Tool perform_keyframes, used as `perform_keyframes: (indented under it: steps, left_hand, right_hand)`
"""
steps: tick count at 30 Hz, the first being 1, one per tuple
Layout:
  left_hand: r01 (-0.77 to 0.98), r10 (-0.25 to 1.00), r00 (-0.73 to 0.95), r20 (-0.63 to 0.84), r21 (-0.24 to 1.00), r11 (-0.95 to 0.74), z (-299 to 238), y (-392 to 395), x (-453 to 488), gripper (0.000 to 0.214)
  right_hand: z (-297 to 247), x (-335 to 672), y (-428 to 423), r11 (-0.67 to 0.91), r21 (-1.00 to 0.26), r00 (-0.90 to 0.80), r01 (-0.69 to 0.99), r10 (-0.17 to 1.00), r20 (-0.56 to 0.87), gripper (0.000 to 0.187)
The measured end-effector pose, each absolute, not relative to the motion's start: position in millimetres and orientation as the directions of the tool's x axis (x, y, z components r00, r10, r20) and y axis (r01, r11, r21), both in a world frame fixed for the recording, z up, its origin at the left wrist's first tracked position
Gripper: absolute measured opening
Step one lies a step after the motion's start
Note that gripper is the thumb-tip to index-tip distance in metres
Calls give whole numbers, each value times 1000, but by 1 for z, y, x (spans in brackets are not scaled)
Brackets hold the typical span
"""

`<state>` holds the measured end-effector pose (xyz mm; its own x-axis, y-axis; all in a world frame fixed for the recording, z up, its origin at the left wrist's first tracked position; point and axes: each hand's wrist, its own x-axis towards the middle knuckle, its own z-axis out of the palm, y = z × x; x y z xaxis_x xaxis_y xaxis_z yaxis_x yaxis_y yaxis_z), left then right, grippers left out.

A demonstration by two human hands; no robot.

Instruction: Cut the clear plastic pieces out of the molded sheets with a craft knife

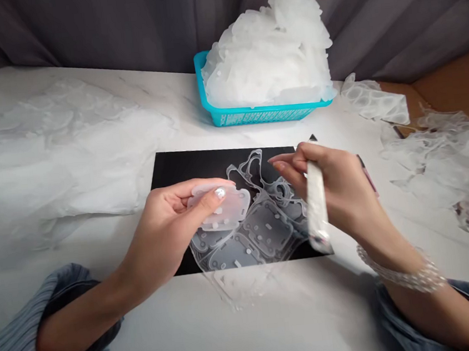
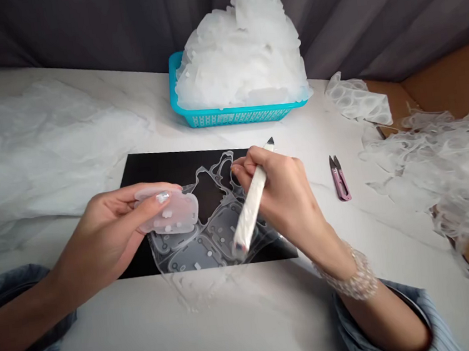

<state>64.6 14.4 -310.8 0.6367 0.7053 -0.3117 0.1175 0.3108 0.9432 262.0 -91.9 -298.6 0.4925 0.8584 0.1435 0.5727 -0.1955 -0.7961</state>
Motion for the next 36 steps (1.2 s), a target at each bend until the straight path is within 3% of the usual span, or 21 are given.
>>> perform_keyframes:
  steps: [5, 11, 16, 25, 29, 32, 34, 36]
  left_hand:
    - [93, 662, 699, -272, 952, 293, -304, 9, 60, 12]
    - [64, 595, 771, -229, 956, 285, -296, 6, 55, 15]
    - [25, 587, 771, -247, 933, 359, -291, 4, 54, 15]
    - [8, 567, 766, -303, 886, 463, -288, 3, 56, 12]
    - [6, 561, 748, -355, 849, 529, -289, 7, 58, 12]
    - [30, 590, 705, -394, 847, 531, -291, 13, 60, 18]
    - [41, 605, 687, -403, 852, 522, -292, 16, 60, 22]
    - [32, 601, 692, -400, 848, 528, -292, 18, 60, 25]
  right_hand:
    - [-277, 231, -101, -109, -966, 353, 236, 935, -19, 46]
    - [-281, 220, -100, -112, -984, 332, -139, 931, -153, 51]
    - [-281, 218, -101, -84, -962, 365, -261, 914, -179, 52]
    - [-281, 216, -99, -72, -948, 401, -309, 894, -199, 51]
    - [-283, 217, -99, -72, -973, 451, -218, 877, -166, 48]
    - [-284, 220, -104, -30, -999, 494, 42, 869, -6, 43]
    - [-285, 222, -108, 74, -956, 392, 283, 901, 186, 39]
    - [-290, 223, -110, 238, -832, 161, 502, 919, 360, 34]
